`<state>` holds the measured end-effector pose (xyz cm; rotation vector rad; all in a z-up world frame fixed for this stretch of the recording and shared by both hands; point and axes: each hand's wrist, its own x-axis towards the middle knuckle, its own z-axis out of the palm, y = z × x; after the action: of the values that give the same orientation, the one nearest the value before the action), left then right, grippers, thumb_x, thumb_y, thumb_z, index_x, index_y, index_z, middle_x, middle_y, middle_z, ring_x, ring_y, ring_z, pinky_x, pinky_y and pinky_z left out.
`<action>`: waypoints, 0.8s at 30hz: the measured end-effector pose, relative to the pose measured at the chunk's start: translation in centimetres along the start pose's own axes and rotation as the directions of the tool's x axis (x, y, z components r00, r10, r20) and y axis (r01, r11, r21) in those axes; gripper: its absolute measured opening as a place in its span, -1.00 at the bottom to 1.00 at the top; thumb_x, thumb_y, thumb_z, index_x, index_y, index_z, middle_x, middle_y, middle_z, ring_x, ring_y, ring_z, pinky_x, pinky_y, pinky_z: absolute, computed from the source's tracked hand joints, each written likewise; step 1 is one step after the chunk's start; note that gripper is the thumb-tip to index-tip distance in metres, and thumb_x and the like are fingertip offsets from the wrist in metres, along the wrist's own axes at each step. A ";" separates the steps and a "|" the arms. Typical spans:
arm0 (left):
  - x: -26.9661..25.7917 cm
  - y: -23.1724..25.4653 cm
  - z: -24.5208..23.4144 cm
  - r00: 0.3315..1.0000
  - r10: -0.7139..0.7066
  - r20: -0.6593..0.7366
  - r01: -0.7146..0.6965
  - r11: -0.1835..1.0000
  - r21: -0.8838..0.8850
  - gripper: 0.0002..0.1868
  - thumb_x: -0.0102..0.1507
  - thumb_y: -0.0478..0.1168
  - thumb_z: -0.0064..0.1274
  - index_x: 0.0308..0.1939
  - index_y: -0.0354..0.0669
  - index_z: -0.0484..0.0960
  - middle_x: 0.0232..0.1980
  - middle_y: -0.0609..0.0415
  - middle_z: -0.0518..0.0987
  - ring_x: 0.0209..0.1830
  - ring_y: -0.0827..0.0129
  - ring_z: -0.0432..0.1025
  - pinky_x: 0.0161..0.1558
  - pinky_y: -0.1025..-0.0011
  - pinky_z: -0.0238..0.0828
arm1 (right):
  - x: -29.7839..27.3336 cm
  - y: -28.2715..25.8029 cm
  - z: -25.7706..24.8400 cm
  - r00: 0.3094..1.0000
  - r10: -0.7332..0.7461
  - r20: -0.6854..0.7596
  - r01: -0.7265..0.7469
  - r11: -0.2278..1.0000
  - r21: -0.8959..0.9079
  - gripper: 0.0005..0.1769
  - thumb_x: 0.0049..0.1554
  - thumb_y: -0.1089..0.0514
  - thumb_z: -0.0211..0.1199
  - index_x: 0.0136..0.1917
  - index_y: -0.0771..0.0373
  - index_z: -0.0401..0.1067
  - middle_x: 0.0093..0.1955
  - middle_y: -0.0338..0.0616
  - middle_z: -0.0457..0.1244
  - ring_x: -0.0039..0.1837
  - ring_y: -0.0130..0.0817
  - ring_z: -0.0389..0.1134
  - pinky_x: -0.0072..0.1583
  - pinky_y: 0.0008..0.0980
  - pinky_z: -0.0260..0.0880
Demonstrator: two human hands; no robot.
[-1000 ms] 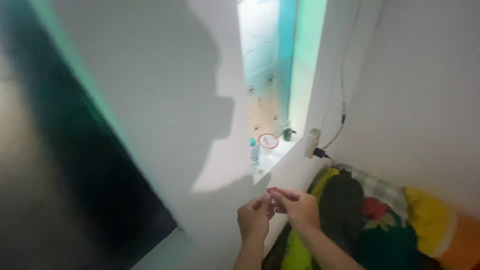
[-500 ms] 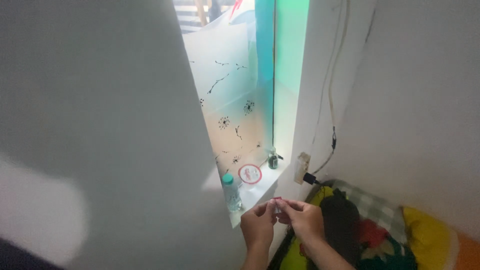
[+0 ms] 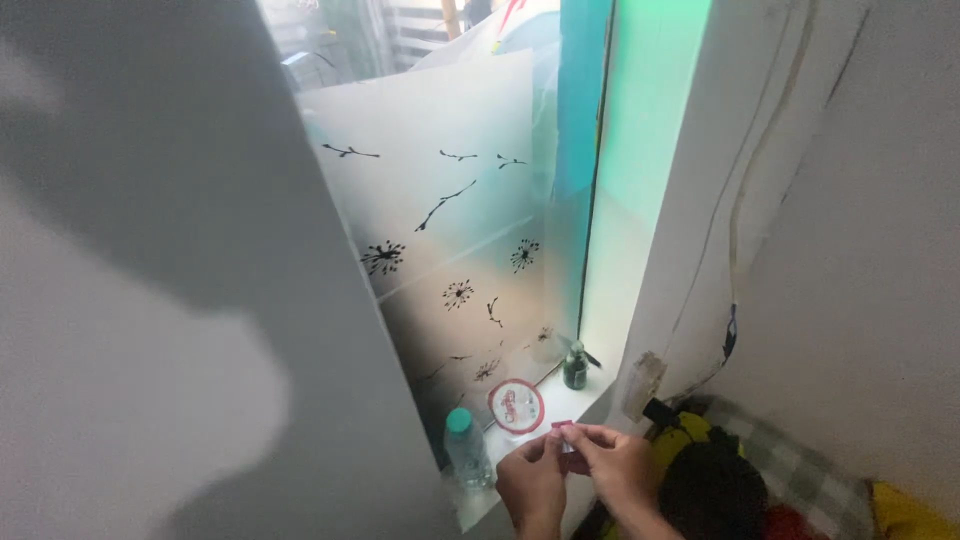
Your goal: Cleaning a frosted glass window panel with a cloth and cleaning solution.
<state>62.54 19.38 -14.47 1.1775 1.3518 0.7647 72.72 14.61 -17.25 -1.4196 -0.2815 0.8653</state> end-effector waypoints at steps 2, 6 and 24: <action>0.3 0.8 0.7 0.999 -0.026 -0.030 0.026 0.999 0.028 -0.71 0.19 -0.06 0.27 -0.18 -0.19 0.85 -0.31 0.00 0.81 -0.37 0.39 0.68 -0.23 0.38 0.59 | 1.8 0.4 -0.7 1.000 0.020 0.009 -0.020 1.000 0.004 -0.64 0.06 0.13 0.42 0.04 0.45 0.63 -0.12 0.05 0.51 -0.17 -0.21 0.55 -0.05 -0.27 0.61; 3.4 -1.7 2.7 0.990 -0.002 -0.143 0.018 0.993 0.113 -0.67 0.12 0.01 0.32 -0.19 -0.12 0.85 -0.26 -0.02 0.81 -0.26 0.32 0.71 -0.10 0.33 0.59 | 5.6 2.1 -0.8 0.997 0.077 0.013 -0.076 0.997 -0.030 -0.63 0.06 0.15 0.43 0.05 0.48 0.61 -0.11 0.09 0.51 -0.16 -0.19 0.55 -0.05 -0.24 0.61; 7.1 -4.9 5.9 0.931 -0.186 -0.313 0.221 0.972 0.080 -0.71 0.03 0.04 0.35 -0.26 0.02 0.88 -0.34 0.04 0.80 -0.30 0.27 0.76 -0.10 0.29 0.65 | 10.6 2.5 -0.5 0.682 -0.330 0.653 0.697 0.020 -0.717 -0.79 0.18 0.13 0.22 0.03 0.25 0.53 -0.03 -0.09 0.37 0.06 -0.27 0.43 0.10 -0.26 0.50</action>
<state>68.21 23.54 -22.23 1.0133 1.7646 0.7461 79.33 21.08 -23.06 -2.0274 -1.8030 0.1248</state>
